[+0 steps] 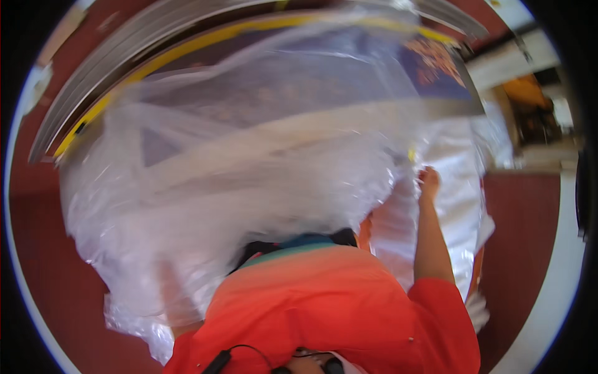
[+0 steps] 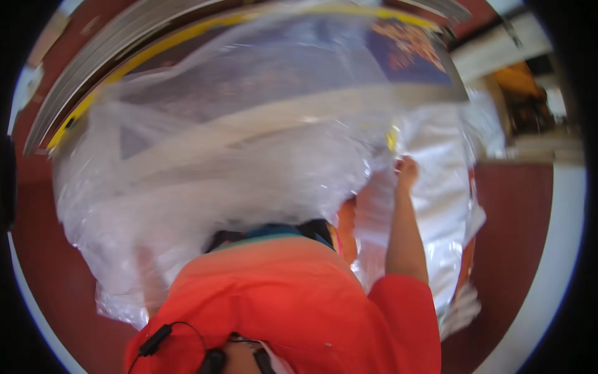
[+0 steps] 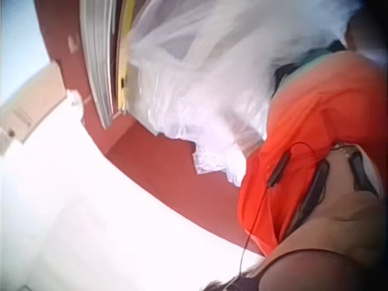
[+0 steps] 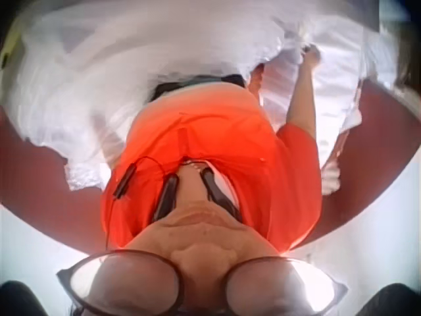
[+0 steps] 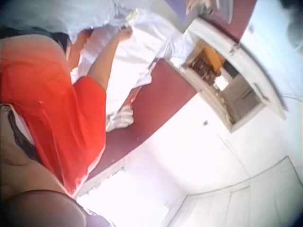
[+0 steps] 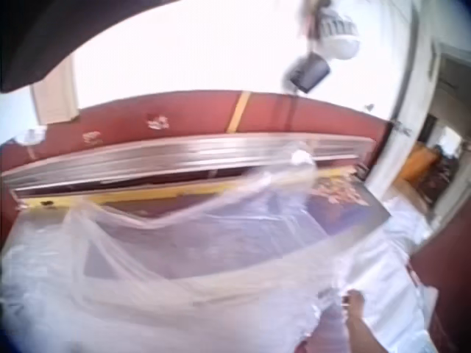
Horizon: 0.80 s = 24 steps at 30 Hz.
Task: The person wraps a large rectangular sign with a clear plastic sheet. They repeatedly smooth the plastic over the surface, fold the edges, and adjust the covering to ensure the sign is fully enclosed.
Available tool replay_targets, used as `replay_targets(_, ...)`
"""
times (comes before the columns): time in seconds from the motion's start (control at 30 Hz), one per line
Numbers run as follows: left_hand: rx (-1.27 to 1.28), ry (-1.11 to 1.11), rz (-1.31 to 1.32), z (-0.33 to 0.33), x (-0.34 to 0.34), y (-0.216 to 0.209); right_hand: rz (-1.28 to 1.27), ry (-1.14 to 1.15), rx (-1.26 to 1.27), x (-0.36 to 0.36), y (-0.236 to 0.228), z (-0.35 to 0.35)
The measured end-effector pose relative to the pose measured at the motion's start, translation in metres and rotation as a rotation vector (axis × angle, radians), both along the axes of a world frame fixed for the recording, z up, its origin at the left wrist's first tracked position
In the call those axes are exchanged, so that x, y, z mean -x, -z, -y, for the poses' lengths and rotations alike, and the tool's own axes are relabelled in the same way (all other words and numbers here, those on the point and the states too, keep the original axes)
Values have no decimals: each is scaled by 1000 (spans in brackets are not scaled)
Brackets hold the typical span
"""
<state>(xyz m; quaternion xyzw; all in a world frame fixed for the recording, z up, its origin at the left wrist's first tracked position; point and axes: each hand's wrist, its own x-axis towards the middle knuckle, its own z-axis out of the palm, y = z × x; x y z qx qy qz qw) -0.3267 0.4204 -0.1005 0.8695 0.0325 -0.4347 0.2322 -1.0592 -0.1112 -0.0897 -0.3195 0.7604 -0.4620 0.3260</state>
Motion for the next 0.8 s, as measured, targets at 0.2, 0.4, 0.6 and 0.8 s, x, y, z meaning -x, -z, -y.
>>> replay_targets(0.2, -131, 7, 12, 23, -24, -56, -392, -106, -409, 60, 100, -40)
replay_targets(0.4, -271, -30, -2, 39, 2, -95, -920, -382, -554, 37, 58, 43)
replay_targets(0.6, -399, -40, -14, 68, 16, -124, -1120, -739, -669, 49, 75, 118)
replay_targets(0.8, -477, 63, -29, 120, 13, -162, -1113, -657, -943, 72, 83, 105)
